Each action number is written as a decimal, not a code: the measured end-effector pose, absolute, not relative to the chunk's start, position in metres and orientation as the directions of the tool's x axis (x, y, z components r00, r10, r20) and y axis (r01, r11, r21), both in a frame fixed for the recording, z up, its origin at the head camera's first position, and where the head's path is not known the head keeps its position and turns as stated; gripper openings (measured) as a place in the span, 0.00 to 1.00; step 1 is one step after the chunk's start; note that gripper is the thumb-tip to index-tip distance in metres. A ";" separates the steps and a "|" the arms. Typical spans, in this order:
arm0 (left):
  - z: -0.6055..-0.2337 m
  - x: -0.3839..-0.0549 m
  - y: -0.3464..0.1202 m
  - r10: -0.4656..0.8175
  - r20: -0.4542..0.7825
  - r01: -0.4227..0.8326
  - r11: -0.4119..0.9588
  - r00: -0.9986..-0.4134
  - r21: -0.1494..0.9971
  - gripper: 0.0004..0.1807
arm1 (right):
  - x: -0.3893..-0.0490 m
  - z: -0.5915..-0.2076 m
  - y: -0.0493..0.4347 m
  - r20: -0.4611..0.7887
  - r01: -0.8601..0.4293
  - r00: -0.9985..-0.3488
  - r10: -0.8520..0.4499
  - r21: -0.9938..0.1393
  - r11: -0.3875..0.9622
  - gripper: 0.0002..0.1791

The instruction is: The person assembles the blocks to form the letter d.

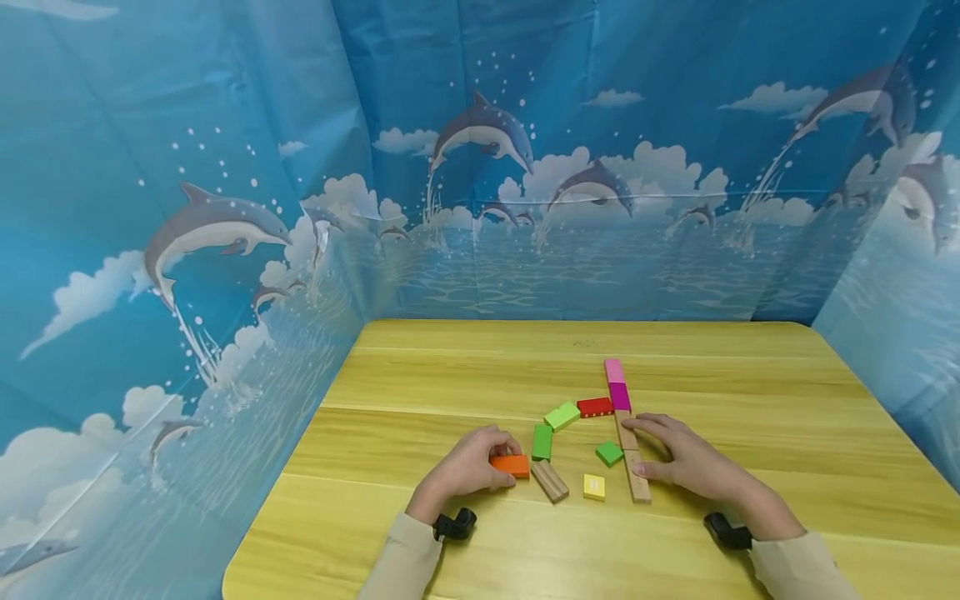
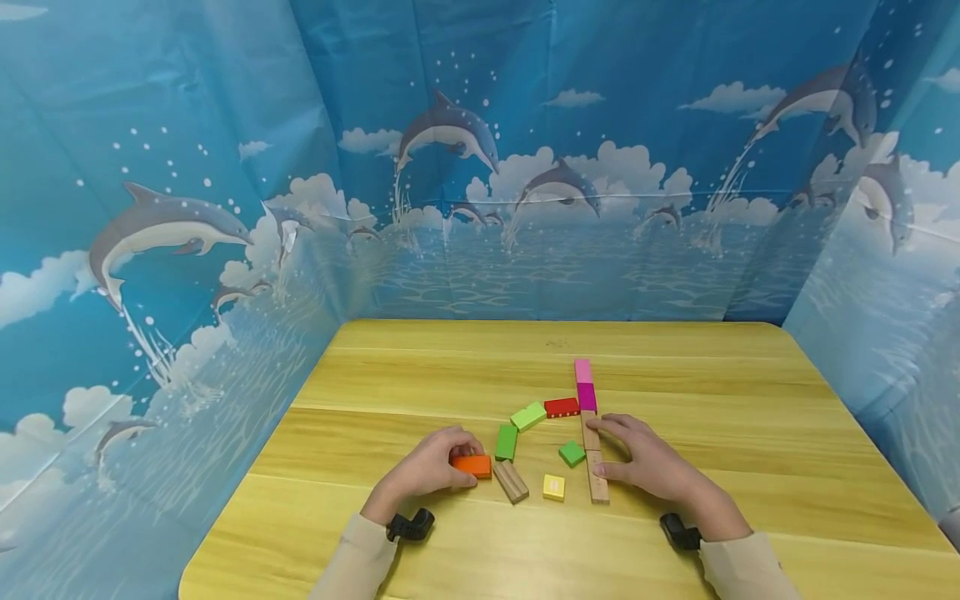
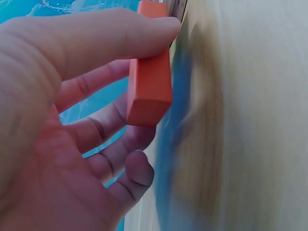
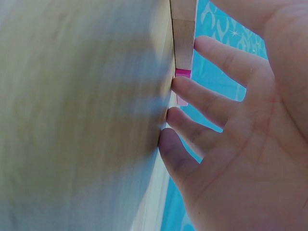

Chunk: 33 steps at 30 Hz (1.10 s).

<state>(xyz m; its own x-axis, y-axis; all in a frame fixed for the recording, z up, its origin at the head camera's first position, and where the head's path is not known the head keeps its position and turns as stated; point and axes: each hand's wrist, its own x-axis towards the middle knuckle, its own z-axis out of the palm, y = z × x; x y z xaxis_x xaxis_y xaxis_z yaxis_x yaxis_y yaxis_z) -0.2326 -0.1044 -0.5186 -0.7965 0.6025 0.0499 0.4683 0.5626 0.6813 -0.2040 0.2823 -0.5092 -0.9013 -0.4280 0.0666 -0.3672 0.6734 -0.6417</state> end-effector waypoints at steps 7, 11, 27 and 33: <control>-0.516 -0.228 -0.099 0.604 0.095 0.497 0.545 -0.791 0.675 0.17 | -0.204 -0.510 0.282 0.059 -0.359 -0.904 -0.424 -0.644 0.675 0.41; -0.515 -0.226 -0.096 0.605 0.114 0.512 0.541 -0.788 0.667 0.18 | -0.205 -0.510 0.282 0.057 -0.358 -0.904 -0.424 -0.644 0.676 0.41; -0.512 -0.216 -0.077 0.606 0.158 0.558 0.556 -0.779 0.616 0.18 | -0.205 -0.512 0.283 0.070 -0.369 -0.900 -0.430 -0.645 0.669 0.40; -0.510 -0.211 -0.067 0.610 0.193 0.589 0.556 -0.768 0.586 0.17 | -0.205 -0.511 0.283 0.072 -0.374 -0.899 -0.433 -0.640 0.671 0.40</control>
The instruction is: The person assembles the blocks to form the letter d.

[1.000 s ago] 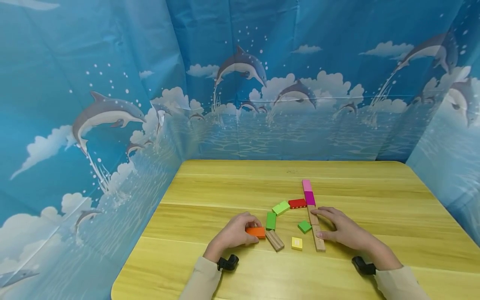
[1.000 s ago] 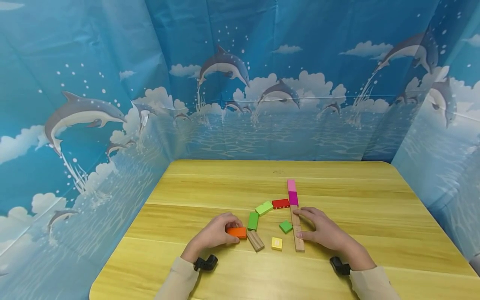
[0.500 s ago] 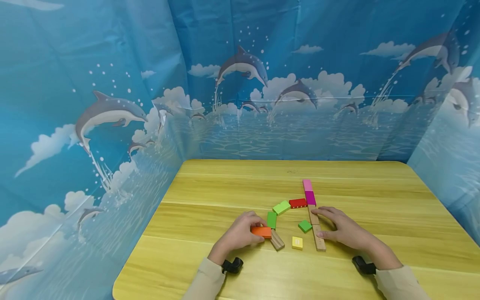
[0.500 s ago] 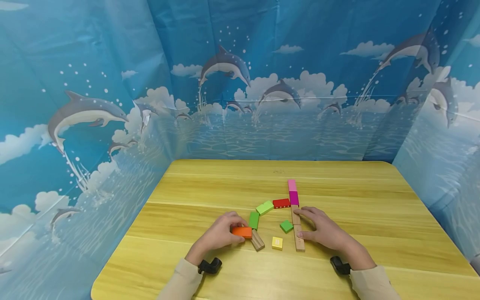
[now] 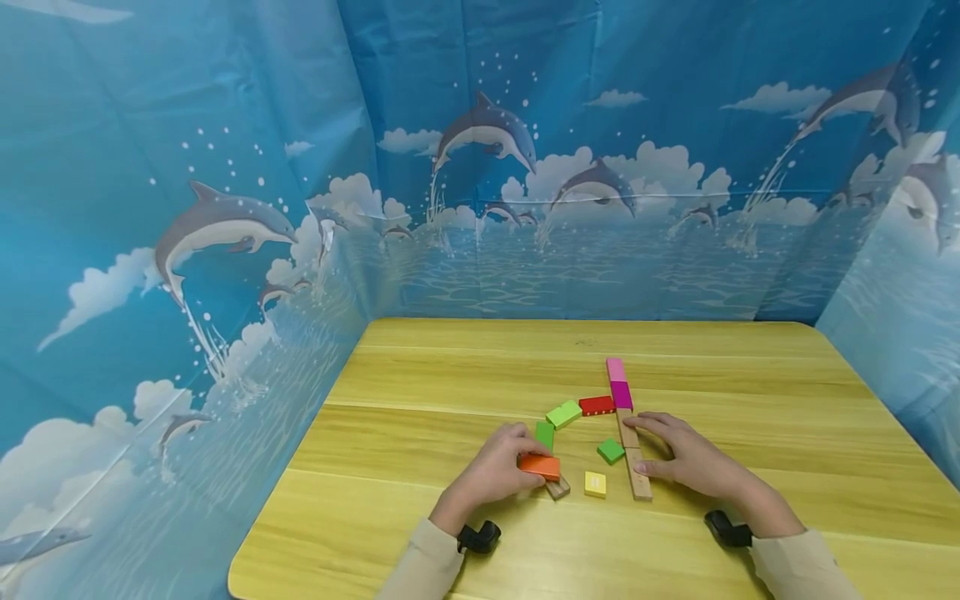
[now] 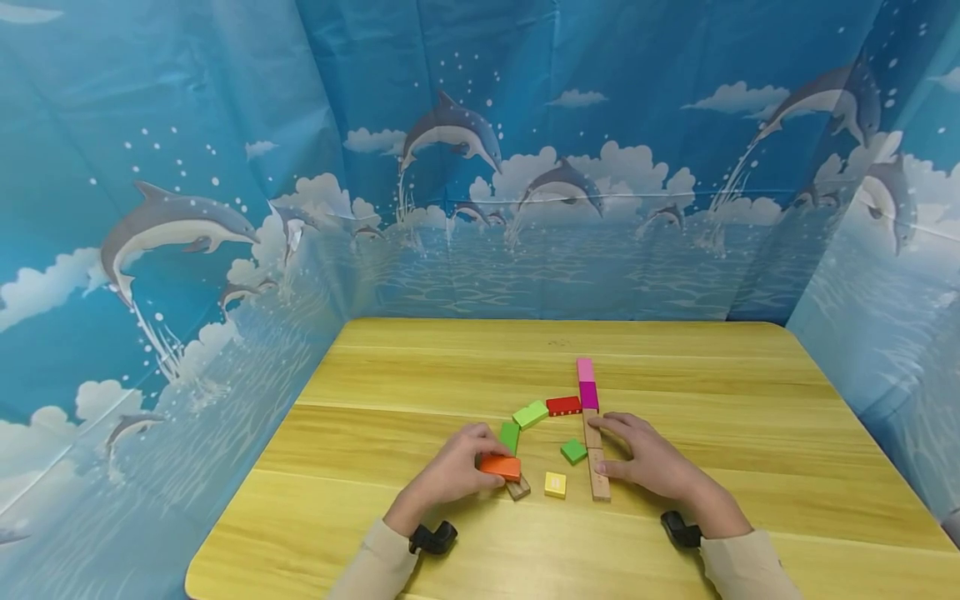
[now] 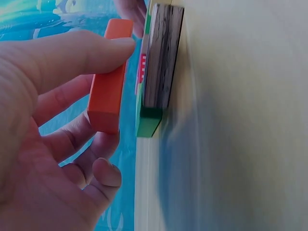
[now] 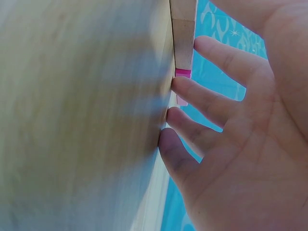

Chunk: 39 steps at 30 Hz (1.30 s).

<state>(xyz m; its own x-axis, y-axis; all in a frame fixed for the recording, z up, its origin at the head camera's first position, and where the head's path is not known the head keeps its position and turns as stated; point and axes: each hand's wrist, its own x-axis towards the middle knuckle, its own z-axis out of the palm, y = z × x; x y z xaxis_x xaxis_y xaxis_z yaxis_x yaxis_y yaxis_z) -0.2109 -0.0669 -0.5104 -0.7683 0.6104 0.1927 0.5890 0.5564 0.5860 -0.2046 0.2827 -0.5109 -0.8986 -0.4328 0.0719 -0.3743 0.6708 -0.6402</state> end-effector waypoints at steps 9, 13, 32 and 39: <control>-0.511 -0.208 -0.050 0.632 0.202 0.629 0.578 -0.748 0.520 0.18 | -0.205 -0.509 0.282 0.072 -0.379 -0.896 -0.437 -0.635 0.673 0.41; -0.512 -0.207 -0.043 0.659 0.221 0.672 0.577 -0.719 0.464 0.18 | -0.205 -0.509 0.283 0.067 -0.376 -0.898 -0.435 -0.632 0.678 0.41; -0.510 -0.201 -0.018 0.695 0.195 0.709 0.602 -0.692 0.366 0.17 | -0.207 -0.511 0.283 0.067 -0.377 -0.897 -0.436 -0.632 0.678 0.41; -0.513 -0.199 -0.007 0.716 0.186 0.730 0.604 -0.673 0.321 0.18 | -0.206 -0.510 0.283 0.075 -0.385 -0.896 -0.438 -0.624 0.680 0.41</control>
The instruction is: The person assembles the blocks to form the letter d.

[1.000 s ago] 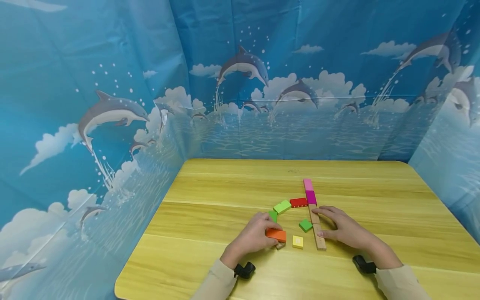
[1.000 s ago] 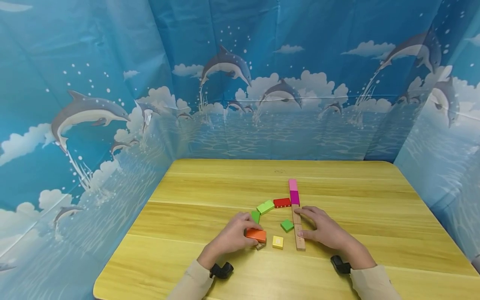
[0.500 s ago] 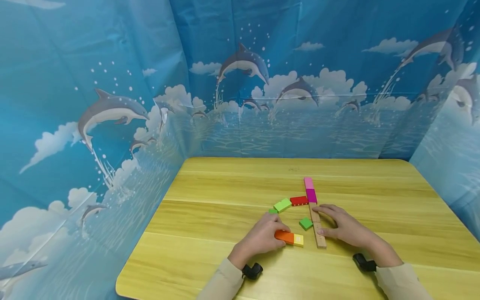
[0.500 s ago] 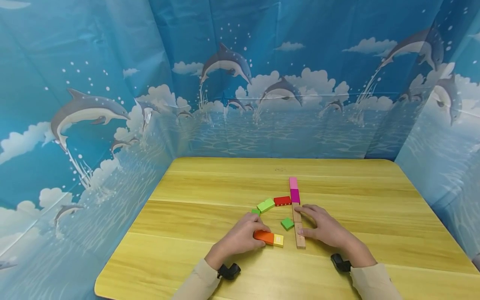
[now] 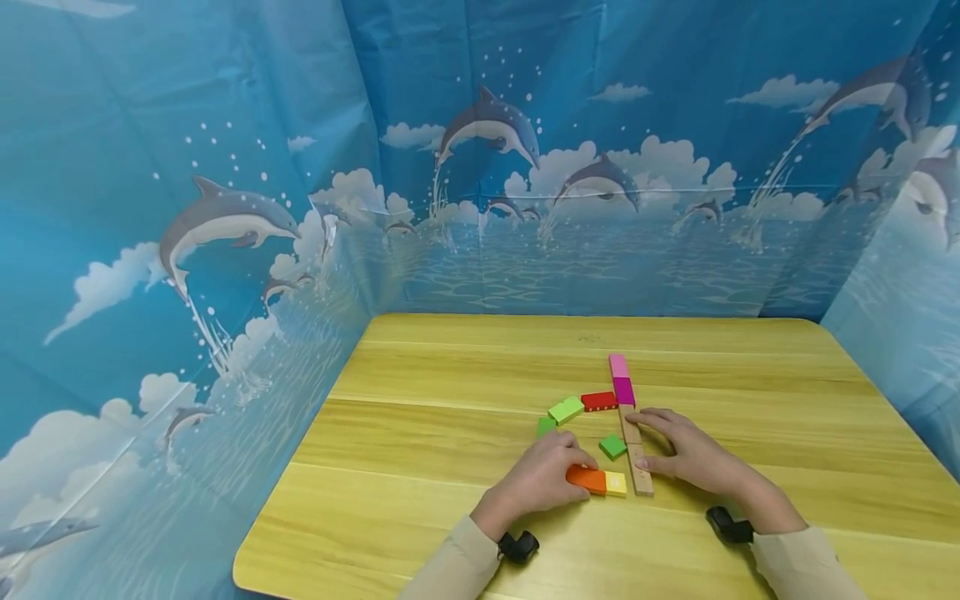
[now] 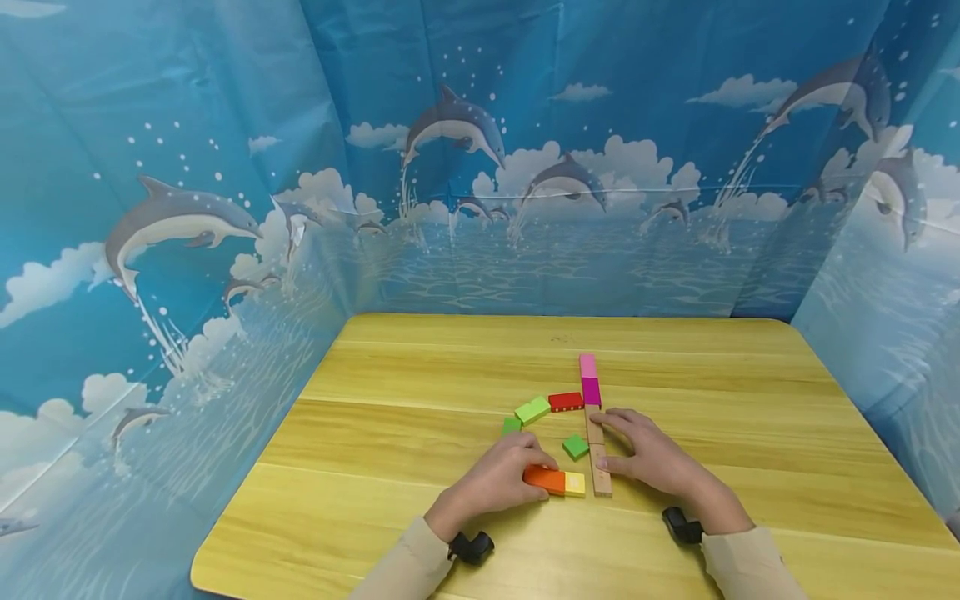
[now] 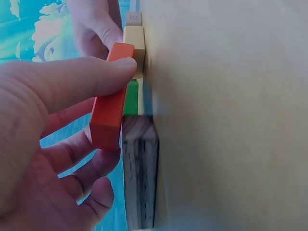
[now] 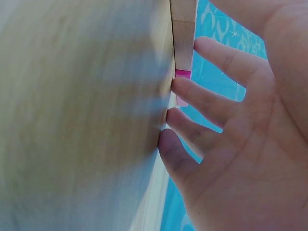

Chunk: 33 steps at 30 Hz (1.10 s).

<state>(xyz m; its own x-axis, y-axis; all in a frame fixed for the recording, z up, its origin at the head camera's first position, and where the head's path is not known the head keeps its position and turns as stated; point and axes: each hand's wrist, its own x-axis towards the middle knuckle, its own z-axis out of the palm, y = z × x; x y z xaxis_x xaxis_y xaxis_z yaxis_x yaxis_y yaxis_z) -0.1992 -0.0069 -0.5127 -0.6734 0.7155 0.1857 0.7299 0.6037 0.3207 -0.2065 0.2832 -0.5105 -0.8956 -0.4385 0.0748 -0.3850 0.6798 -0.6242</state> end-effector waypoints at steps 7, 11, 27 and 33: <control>-0.513 -0.197 0.000 0.731 0.171 0.739 0.593 -0.661 0.320 0.19 | -0.207 -0.510 0.284 0.078 -0.384 -0.897 -0.435 -0.627 0.678 0.40; -0.514 -0.195 0.000 0.739 0.171 0.744 0.578 -0.652 0.336 0.19 | -0.206 -0.511 0.283 0.081 -0.387 -0.896 -0.436 -0.622 0.681 0.40; -0.515 -0.193 -0.003 0.790 0.138 0.767 0.511 -0.597 0.389 0.31 | -0.206 -0.513 0.283 0.090 -0.393 -0.895 -0.437 -0.620 0.679 0.40; -0.515 -0.197 -0.007 0.808 0.105 0.772 0.504 -0.580 0.389 0.32 | -0.207 -0.513 0.284 0.083 -0.391 -0.895 -0.439 -0.620 0.680 0.40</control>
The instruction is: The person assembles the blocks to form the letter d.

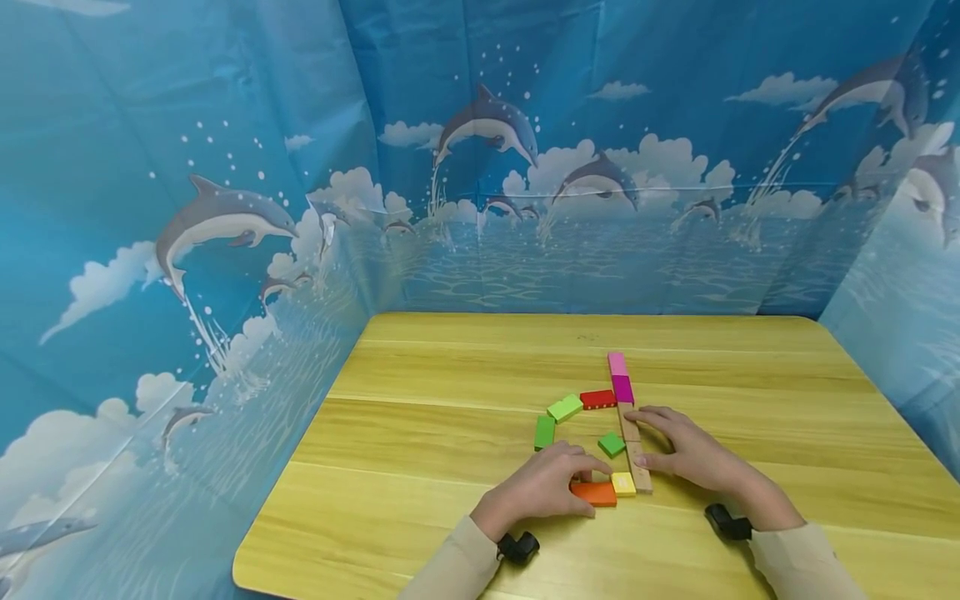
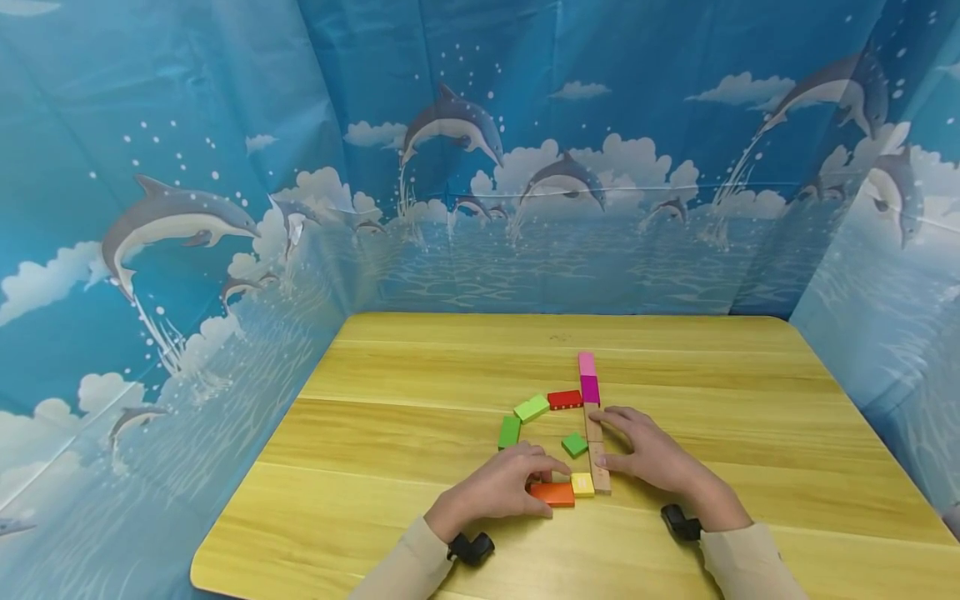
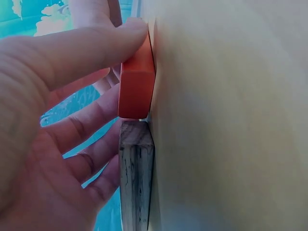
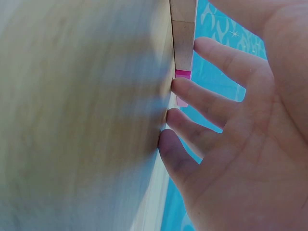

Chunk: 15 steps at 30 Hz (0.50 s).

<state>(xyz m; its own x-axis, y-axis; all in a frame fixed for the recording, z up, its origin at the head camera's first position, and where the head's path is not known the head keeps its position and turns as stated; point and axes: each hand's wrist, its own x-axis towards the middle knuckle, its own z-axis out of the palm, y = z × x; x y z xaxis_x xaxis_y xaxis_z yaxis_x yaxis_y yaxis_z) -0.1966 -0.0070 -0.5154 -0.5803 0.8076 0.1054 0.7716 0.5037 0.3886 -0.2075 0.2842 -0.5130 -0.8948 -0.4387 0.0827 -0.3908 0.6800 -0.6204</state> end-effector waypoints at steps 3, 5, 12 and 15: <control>-0.515 -0.198 -0.007 0.811 0.101 0.774 0.501 -0.576 0.386 0.30 | -0.208 -0.512 0.284 0.077 -0.387 -0.896 -0.438 -0.621 0.682 0.41; -0.515 -0.198 -0.007 0.814 0.100 0.777 0.500 -0.572 0.383 0.30 | -0.209 -0.512 0.284 0.073 -0.383 -0.897 -0.436 -0.622 0.683 0.41; -0.514 -0.198 -0.009 0.819 0.088 0.774 0.493 -0.567 0.397 0.29 | -0.209 -0.513 0.285 0.067 -0.377 -0.898 -0.435 -0.626 0.682 0.41; -0.514 -0.198 -0.010 0.820 0.083 0.772 0.494 -0.567 0.399 0.29 | -0.209 -0.513 0.284 0.070 -0.381 -0.896 -0.438 -0.627 0.679 0.41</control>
<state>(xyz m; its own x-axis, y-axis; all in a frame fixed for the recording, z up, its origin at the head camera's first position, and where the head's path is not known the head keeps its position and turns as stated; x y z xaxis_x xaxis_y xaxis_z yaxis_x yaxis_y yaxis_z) -0.1983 -0.0095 -0.5145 -0.5669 0.8196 0.0826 0.7724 0.4940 0.3991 -0.2086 0.2841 -0.5128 -0.8960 -0.4384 0.0701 -0.3814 0.6792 -0.6270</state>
